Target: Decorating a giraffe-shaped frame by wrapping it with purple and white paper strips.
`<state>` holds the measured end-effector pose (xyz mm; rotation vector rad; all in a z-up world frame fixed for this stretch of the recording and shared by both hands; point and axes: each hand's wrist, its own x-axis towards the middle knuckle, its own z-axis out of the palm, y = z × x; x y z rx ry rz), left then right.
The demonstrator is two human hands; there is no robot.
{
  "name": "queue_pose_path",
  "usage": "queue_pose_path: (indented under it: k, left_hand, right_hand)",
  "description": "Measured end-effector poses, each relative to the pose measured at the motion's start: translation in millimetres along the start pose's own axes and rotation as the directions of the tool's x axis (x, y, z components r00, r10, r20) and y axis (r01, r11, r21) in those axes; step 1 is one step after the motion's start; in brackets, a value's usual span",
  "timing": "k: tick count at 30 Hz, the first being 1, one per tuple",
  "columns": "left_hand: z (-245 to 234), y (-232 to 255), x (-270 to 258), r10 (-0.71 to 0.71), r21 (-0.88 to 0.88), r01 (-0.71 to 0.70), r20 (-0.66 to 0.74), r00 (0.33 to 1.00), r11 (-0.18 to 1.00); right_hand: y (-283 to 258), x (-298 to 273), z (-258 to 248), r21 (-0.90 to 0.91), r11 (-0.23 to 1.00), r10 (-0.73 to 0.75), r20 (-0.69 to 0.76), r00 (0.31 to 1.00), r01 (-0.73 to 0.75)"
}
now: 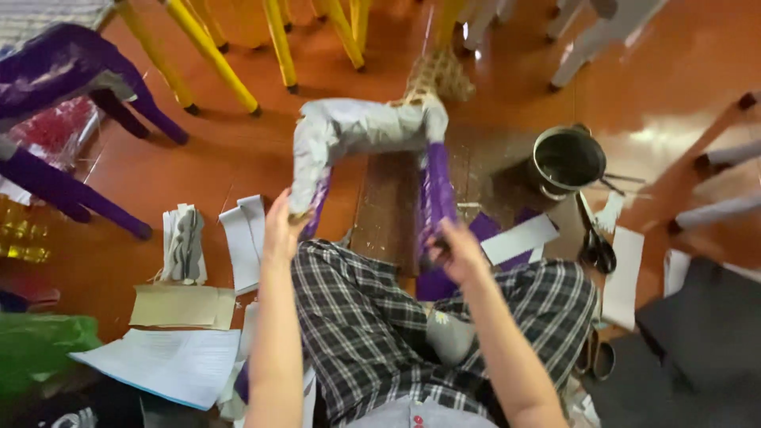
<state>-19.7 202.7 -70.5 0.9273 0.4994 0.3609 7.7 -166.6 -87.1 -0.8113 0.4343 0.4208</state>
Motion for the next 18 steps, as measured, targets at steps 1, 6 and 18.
queue_pose_path:
  k: [1,6,18]
  left_hand:
    - [17.3,-2.8,-6.0,-0.058,-0.011,0.058,0.039,0.998,0.998]
    - [44.3,-91.5,-17.3,-0.244,-0.014,0.249,0.15,0.958,0.968]
    - [27.1,-133.3,-45.5,-0.406,-0.045,0.421,0.19,0.894,0.906]
  right_hand:
    - [-9.7,18.2,-20.3,-0.049,0.997,-0.065,0.007,0.998,0.066]
    - [-85.5,20.3,-72.3,0.027,0.981,-0.183,-0.193,0.964,0.191]
    - [-11.6,2.1,-127.4,-0.104,0.991,-0.119,-0.333,0.935,0.089]
